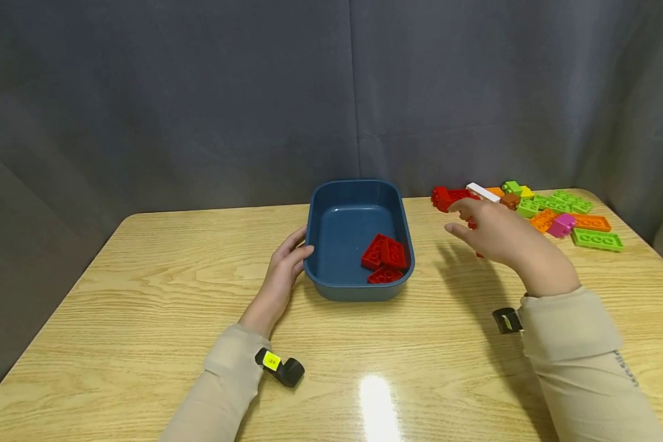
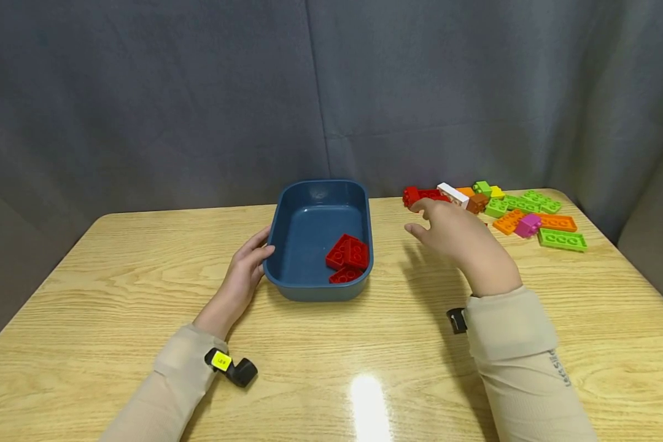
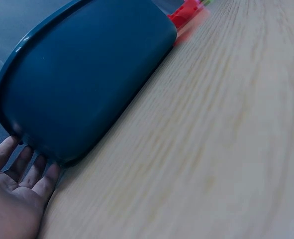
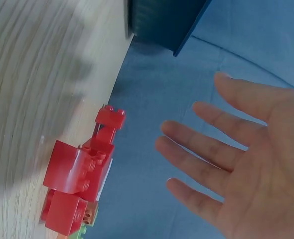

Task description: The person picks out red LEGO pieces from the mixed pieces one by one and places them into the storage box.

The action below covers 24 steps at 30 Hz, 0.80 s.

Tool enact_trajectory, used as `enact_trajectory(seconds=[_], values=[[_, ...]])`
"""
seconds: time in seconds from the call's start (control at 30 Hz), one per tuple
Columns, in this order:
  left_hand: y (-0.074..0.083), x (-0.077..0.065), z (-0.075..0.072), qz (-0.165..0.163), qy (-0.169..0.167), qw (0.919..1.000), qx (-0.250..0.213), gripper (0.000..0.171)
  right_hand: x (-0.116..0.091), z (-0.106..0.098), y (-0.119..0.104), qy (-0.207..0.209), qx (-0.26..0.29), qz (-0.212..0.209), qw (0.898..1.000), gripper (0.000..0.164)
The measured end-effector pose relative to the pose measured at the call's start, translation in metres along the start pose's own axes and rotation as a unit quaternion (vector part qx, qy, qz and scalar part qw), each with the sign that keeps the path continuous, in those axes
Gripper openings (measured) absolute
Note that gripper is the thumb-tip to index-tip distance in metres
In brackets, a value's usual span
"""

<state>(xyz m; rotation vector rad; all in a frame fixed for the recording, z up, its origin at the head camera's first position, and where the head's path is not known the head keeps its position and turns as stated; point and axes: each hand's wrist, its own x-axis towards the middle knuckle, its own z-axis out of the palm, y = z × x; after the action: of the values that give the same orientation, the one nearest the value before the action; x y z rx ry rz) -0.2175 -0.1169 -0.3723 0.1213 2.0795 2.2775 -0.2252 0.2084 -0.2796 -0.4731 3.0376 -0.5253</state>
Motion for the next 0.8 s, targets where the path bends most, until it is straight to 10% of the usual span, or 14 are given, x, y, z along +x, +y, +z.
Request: enact_trajectory(seconds=[0.8], values=[[0.000, 0.000, 0.000, 0.002, -0.003, 1.0000, 0.004, 0.054, 0.000, -0.001, 0.041, -0.044, -0.005, 0.045, 0.998, 0.047]])
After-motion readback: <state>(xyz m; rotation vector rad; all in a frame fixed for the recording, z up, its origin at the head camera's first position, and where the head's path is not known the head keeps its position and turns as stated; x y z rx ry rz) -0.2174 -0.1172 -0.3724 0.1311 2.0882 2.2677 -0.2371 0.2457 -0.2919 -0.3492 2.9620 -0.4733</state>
